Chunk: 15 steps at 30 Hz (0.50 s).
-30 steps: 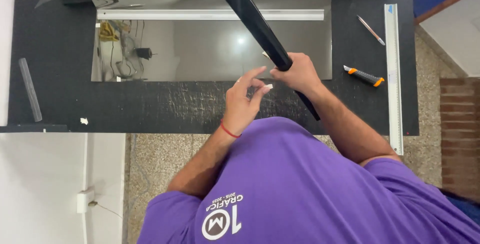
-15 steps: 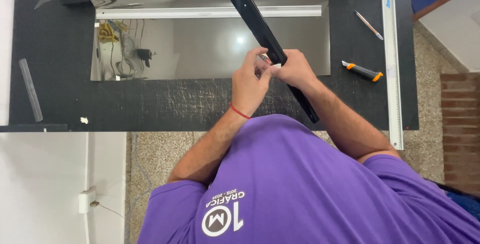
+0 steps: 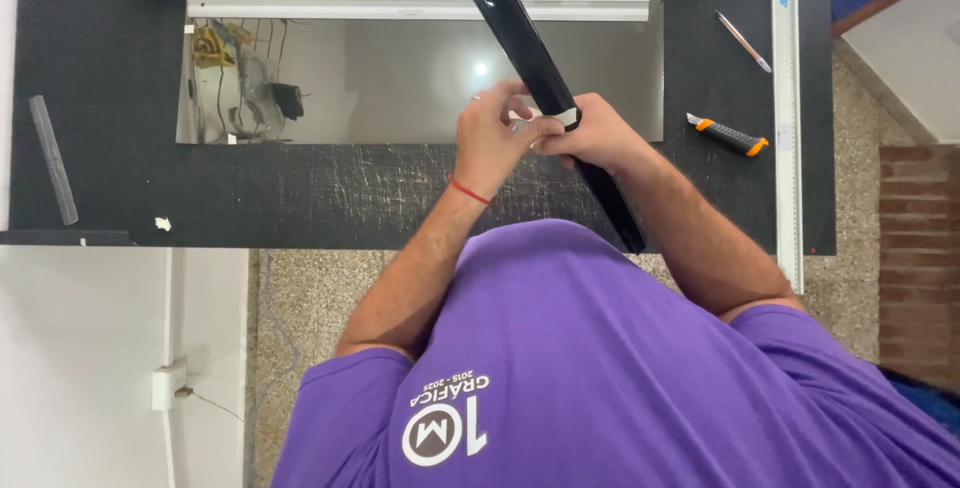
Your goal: Measuring, marking, taping, and rolling large sheets of reflective film on a production workbench.
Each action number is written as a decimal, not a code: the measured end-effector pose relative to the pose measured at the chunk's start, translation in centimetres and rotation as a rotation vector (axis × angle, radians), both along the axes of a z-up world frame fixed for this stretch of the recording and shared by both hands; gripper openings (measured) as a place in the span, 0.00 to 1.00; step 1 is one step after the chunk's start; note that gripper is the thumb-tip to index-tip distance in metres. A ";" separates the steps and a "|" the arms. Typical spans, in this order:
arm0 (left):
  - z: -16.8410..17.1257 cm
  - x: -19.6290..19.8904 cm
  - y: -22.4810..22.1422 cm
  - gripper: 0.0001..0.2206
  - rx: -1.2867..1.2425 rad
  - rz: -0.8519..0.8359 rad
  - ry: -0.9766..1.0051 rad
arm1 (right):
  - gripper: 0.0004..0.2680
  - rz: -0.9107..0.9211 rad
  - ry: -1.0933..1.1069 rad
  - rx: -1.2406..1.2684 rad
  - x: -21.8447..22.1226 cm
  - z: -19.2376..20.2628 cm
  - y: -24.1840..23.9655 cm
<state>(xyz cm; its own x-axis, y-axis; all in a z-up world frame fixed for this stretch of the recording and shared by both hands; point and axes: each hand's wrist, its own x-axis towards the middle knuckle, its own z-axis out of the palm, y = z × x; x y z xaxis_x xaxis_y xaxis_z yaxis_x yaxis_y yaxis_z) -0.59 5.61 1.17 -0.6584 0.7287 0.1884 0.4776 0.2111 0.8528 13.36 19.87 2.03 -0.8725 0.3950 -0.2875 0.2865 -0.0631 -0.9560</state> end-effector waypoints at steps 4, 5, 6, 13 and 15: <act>-2.3 -1.6 0.4 0.21 0.178 -0.066 0.130 | 0.07 0.050 0.048 -0.145 0.3 2.3 0.0; -2.7 -1.5 0.4 0.21 0.231 -0.134 -0.057 | 0.07 0.053 0.062 -0.182 0.4 1.6 0.4; -3.1 -1.5 0.4 0.20 0.283 -0.202 -0.244 | 0.07 0.055 0.076 -0.220 0.5 0.9 0.7; -1.9 -0.3 1.5 0.20 0.226 -0.186 -0.190 | 0.10 0.045 0.132 -0.283 -0.2 -0.3 0.4; -2.4 -0.4 1.4 0.23 0.195 -0.226 -0.223 | 0.10 0.037 0.121 -0.293 0.0 -1.4 0.5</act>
